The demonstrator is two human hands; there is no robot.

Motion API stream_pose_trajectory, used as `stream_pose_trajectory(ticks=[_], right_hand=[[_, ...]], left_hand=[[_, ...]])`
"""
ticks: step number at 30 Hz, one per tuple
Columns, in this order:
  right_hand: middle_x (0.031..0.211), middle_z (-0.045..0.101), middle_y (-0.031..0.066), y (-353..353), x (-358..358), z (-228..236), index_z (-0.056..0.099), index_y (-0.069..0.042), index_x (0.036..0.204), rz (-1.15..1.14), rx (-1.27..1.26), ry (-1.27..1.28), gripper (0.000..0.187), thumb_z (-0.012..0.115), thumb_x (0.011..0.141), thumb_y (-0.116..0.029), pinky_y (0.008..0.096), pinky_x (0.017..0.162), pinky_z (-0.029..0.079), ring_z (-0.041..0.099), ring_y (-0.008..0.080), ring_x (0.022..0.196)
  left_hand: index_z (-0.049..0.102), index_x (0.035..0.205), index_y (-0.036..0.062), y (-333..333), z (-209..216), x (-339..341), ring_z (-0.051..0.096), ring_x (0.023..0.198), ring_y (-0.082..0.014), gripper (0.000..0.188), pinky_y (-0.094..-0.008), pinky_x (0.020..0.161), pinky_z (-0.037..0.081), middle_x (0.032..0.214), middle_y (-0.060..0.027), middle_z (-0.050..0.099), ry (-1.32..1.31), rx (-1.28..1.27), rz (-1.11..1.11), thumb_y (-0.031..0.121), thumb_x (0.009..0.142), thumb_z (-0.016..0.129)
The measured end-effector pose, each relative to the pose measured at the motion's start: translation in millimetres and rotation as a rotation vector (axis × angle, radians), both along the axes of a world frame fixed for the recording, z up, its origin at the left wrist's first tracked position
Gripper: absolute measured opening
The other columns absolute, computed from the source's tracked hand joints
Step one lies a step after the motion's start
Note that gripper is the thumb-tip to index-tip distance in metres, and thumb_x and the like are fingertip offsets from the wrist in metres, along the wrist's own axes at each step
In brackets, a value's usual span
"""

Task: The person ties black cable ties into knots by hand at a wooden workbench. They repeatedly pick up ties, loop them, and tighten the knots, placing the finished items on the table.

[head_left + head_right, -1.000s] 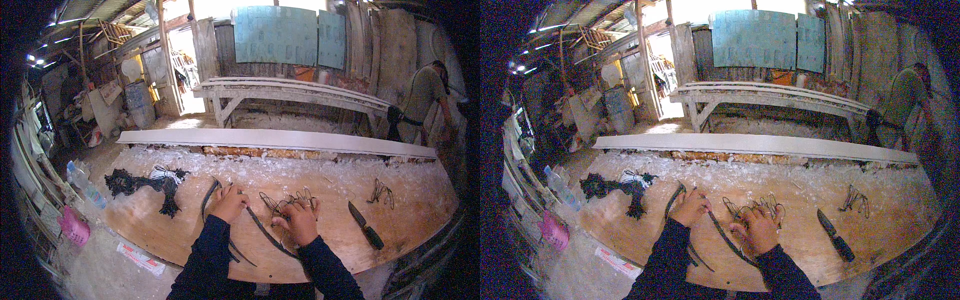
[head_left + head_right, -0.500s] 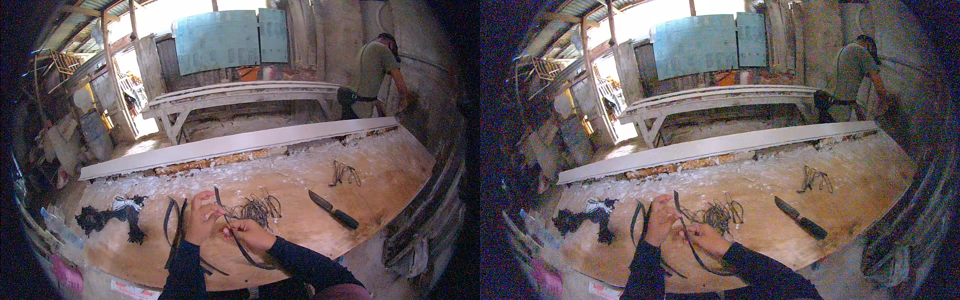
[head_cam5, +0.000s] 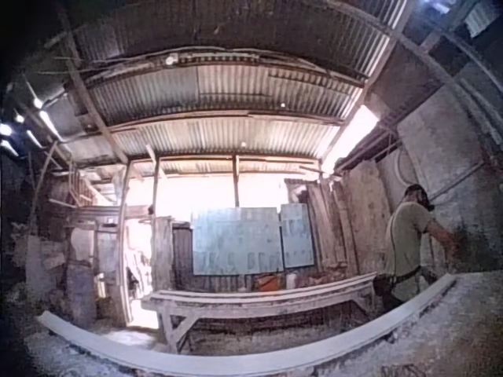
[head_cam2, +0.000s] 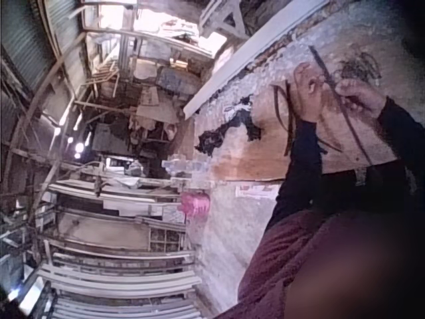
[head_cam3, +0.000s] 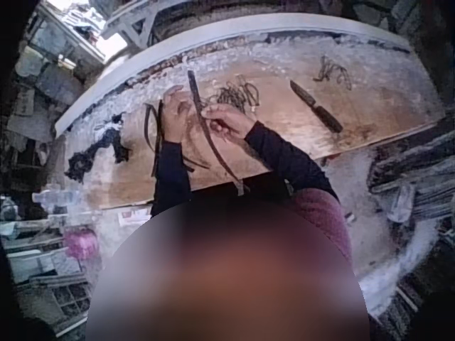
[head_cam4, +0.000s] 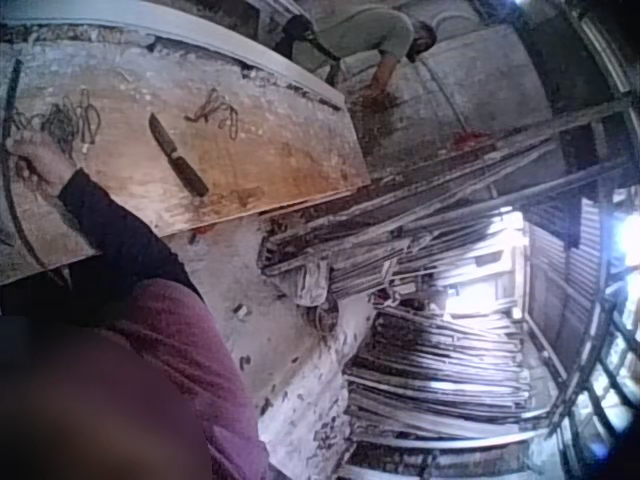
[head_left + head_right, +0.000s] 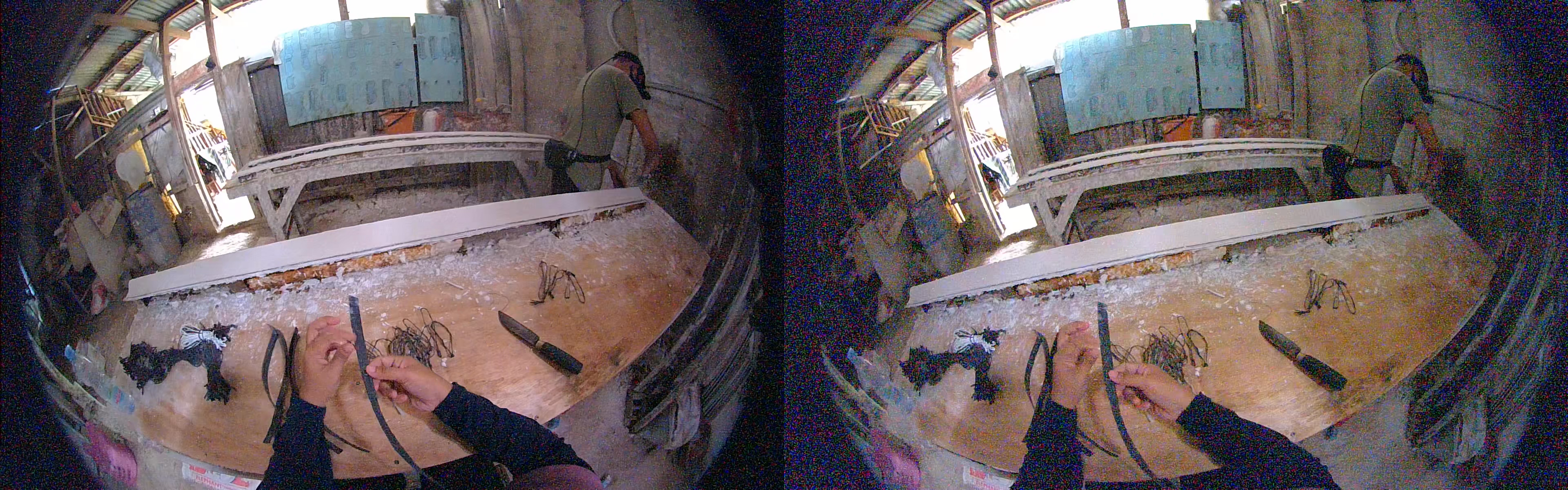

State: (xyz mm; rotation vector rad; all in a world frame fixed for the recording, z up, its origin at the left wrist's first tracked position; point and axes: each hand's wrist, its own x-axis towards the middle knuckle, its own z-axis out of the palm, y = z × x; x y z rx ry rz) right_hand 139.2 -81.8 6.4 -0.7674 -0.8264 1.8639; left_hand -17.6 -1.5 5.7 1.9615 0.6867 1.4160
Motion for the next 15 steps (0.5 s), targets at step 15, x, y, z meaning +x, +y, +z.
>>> stream_pose_trajectory(ticks=[15], right_hand=[[0.072,0.056,-0.0019,8,1,-17,0.057,-0.006,0.079,-0.368,0.365,-0.388,0.010,0.060,0.081,-0.015,0.0204,0.057,0.040,0.050,0.0066,0.064]], left_hand=[[0.054,0.084,0.0055,-13,2,1,0.052,0.057,-0.0068,0.015,-0.0200,0.051,0.045,0.070,0.0008,0.054,-0.101,-0.963,-0.484,0.020,0.085,0.056]])
